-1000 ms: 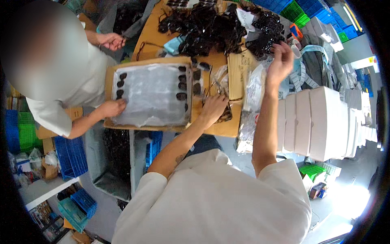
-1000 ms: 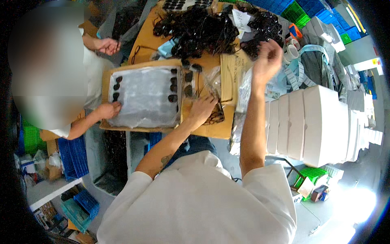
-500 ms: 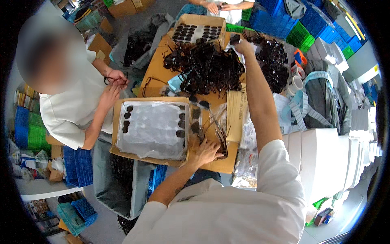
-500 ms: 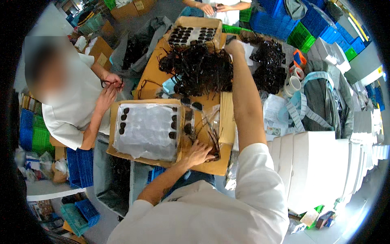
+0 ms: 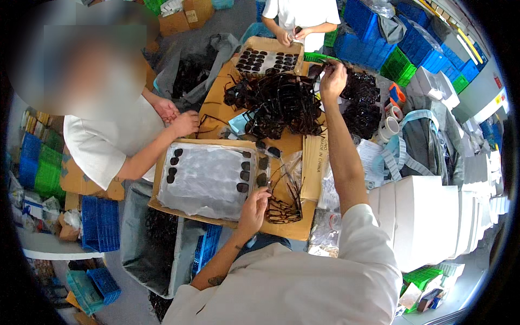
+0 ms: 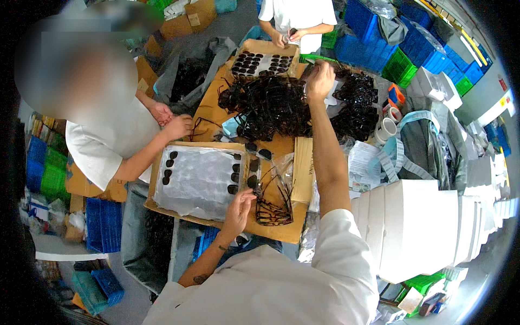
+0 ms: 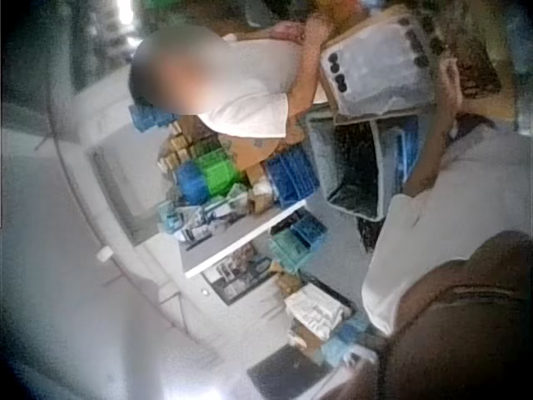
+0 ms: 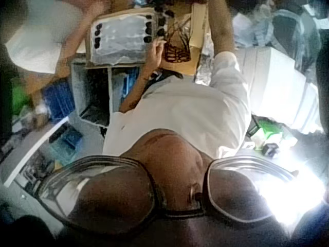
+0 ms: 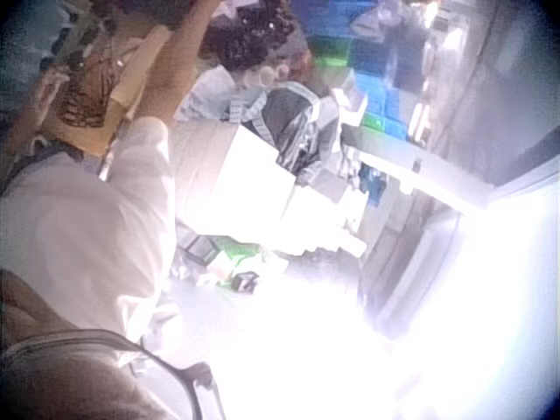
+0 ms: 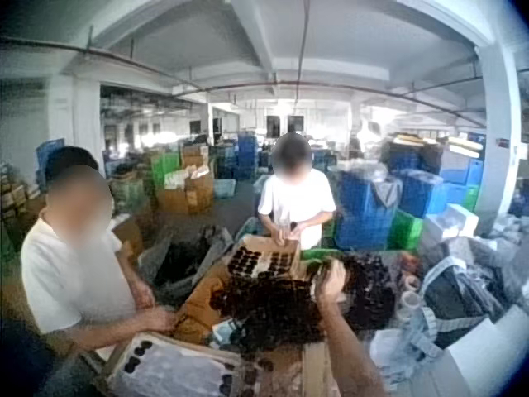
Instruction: The person assembles sunglasses by picking up lenses and frames, fitting them together, and placing the completed pairs into a tray. The person also handles a plastic bag and wipes the tray surface.
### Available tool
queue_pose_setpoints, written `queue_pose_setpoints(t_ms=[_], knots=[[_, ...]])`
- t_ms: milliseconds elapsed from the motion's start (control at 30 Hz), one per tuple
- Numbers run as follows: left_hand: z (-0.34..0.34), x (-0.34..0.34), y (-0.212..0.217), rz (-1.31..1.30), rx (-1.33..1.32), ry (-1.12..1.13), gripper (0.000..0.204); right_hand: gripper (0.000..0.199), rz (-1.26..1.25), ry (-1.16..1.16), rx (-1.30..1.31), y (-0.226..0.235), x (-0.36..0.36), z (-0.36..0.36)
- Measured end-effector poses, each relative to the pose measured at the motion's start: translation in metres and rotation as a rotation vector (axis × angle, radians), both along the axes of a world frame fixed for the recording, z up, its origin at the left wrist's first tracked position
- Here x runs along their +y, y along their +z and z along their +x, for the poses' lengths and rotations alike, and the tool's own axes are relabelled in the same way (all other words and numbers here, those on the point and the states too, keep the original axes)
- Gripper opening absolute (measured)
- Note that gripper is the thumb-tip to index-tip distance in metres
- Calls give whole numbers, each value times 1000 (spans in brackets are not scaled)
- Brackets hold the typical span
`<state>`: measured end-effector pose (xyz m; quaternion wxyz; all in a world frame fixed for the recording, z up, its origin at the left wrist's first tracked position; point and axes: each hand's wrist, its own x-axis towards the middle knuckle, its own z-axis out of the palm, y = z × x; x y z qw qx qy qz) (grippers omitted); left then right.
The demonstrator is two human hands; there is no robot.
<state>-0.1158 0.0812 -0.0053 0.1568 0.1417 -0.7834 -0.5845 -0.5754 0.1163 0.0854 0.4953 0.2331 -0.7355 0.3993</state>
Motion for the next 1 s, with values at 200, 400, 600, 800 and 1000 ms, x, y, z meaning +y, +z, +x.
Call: queue_pose_setpoints(t_ms=[200, 400, 600, 800, 1000], knots=[[2, -11, -2, 587, 42, -190, 41, 24, -29, -55, 372, 99, 33, 104], [18, -13, 3, 812, 72, -343, 57, 23, -692, 877, -496, 20, 32, 306], [53, -22, 28, 861, 545, 135, 55, 26, -856, 1028, -1527, -56, 21, 478], [118, -72, 32, 803, 274, -91, 43, 58, -570, 1568, -2054, -54, 60, 464], [142, -51, 12, 543, 290, 8, 39, 37, 117, 1520, -1684, -67, 35, 505]])
